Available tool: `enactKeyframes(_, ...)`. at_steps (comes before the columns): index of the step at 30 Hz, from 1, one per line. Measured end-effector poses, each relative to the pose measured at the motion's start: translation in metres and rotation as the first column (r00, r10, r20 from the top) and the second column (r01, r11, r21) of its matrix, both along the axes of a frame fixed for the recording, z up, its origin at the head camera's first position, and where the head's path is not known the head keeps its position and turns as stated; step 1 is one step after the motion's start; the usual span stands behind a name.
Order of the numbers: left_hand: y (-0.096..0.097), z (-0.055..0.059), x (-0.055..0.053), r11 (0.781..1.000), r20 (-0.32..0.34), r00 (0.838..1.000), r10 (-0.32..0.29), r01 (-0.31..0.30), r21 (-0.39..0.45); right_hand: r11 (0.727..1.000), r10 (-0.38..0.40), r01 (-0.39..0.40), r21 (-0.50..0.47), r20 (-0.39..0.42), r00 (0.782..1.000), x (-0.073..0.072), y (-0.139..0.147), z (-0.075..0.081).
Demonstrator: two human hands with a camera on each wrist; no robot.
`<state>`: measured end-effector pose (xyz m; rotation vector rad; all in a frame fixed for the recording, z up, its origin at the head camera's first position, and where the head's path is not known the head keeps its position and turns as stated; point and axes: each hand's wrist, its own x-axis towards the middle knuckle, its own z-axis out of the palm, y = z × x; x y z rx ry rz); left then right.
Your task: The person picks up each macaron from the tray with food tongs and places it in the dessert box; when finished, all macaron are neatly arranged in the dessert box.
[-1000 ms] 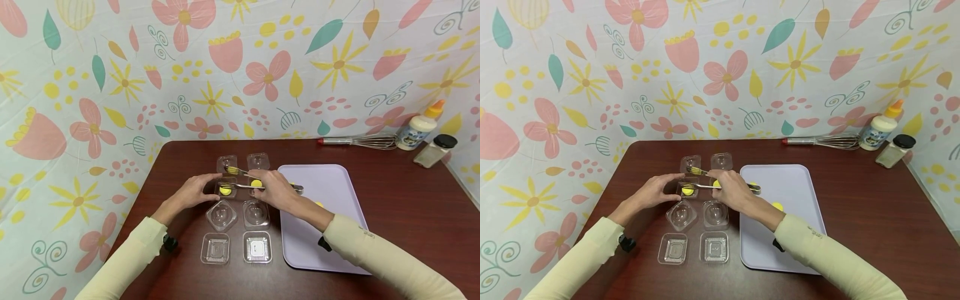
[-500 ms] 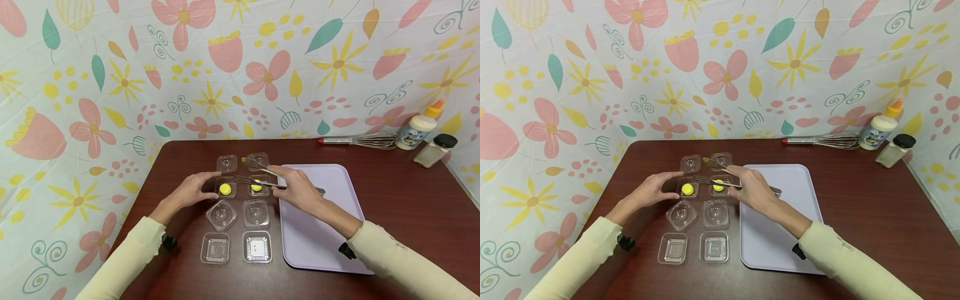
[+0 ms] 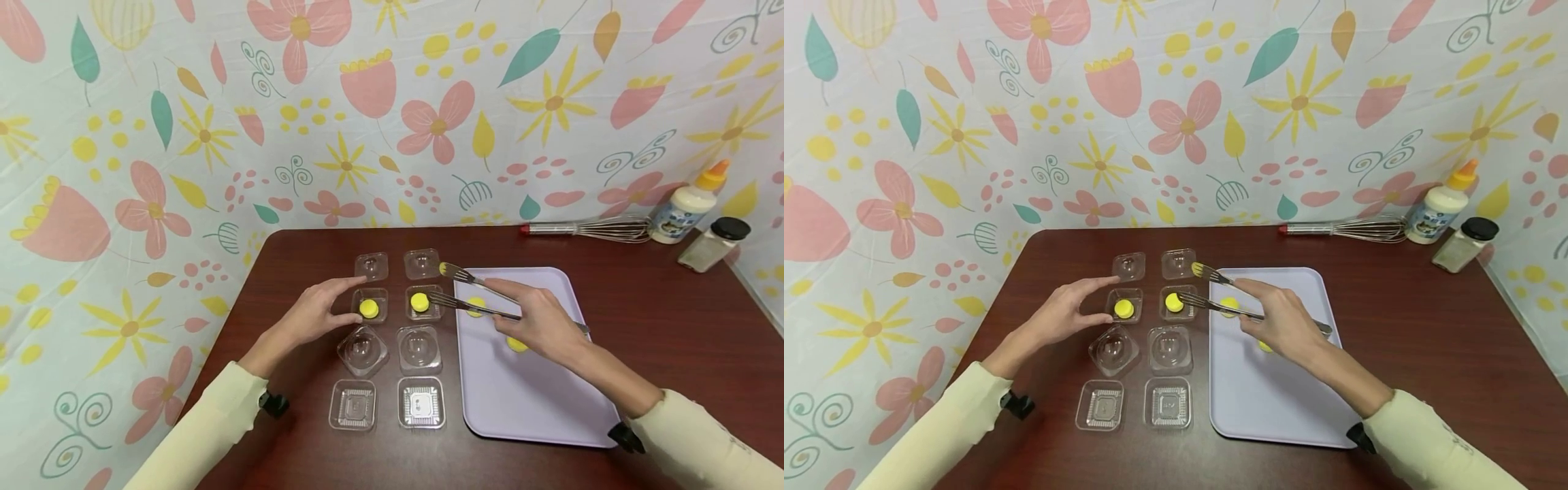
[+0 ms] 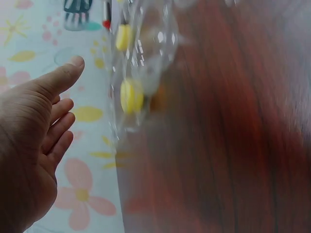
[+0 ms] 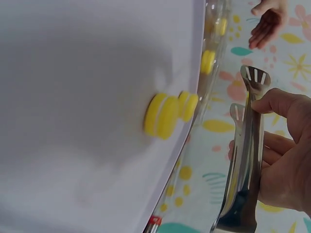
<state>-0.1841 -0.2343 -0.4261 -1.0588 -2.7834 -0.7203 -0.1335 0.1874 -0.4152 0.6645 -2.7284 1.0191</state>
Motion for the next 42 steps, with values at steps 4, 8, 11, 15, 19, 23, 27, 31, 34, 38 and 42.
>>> enactKeyframes(4, 0.010, 0.005, 0.012, 0.999, -0.022, 0.999, -0.047, 0.048, 0.022, 1.000, -0.013, 0.013, 0.025, -0.014, 1.000, 0.008, 0.016, -0.003)
enactKeyframes(8, 0.020, 0.007, 0.028, 0.995, -0.010, 0.995, -0.095, 0.095, 0.031, 0.998, -0.038, 0.038, 0.046, -0.004, 0.999, 0.016, 0.029, -0.007)
enactKeyframes(11, 0.027, 0.008, 0.039, 0.990, -0.015, 0.991, -0.136, 0.136, 0.028, 0.997, -0.051, 0.051, 0.062, 0.004, 0.999, 0.020, 0.036, -0.008)
enactKeyframes(15, 0.034, 0.007, 0.051, 0.983, -0.016, 0.984, -0.177, 0.178, 0.044, 0.996, -0.056, 0.054, 0.077, 0.019, 0.998, 0.023, 0.041, -0.011)
enactKeyframes(19, 0.040, 0.005, 0.061, 0.977, 0.004, 0.977, -0.212, 0.212, 0.038, 0.995, -0.056, 0.053, 0.085, 0.042, 0.998, 0.025, 0.045, -0.015)
enactKeyframes(23, 0.049, 0.001, 0.071, 0.964, 0.016, 0.964, -0.266, 0.266, 0.010, 0.994, -0.056, 0.051, 0.094, 0.050, 0.997, 0.027, 0.048, -0.019)
enactKeyframes(27, 0.057, -0.004, 0.079, 0.950, -0.001, 0.950, -0.312, 0.312, -0.026, 0.994, -0.058, 0.054, 0.095, 0.042, 0.997, 0.028, 0.050, -0.022)
enactKeyframes(31, 0.059, -0.008, 0.084, 0.941, -0.001, 0.943, -0.334, 0.334, -0.048, 0.994, -0.066, 0.061, 0.090, 0.052, 0.996, 0.027, 0.051, -0.022)
enactKeyframes(34, 0.060, -0.011, 0.088, 0.943, 0.026, 0.944, -0.328, 0.329, -0.051, 0.994, -0.073, 0.066, 0.088, 0.074, 0.995, 0.027, 0.051, -0.023)
enactKeyframes(38, 0.059, -0.016, 0.093, 0.943, 0.057, 0.944, -0.326, 0.329, -0.059, 0.993, -0.076, 0.068, 0.092, 0.089, 0.993, 0.026, 0.051, -0.024)
enactKeyframes(42, 0.059, -0.019, 0.097, 0.936, 0.055, 0.941, -0.334, 0.338, -0.098, 0.993, -0.075, 0.067, 0.099, 0.081, 0.994, 0.026, 0.052, -0.025)
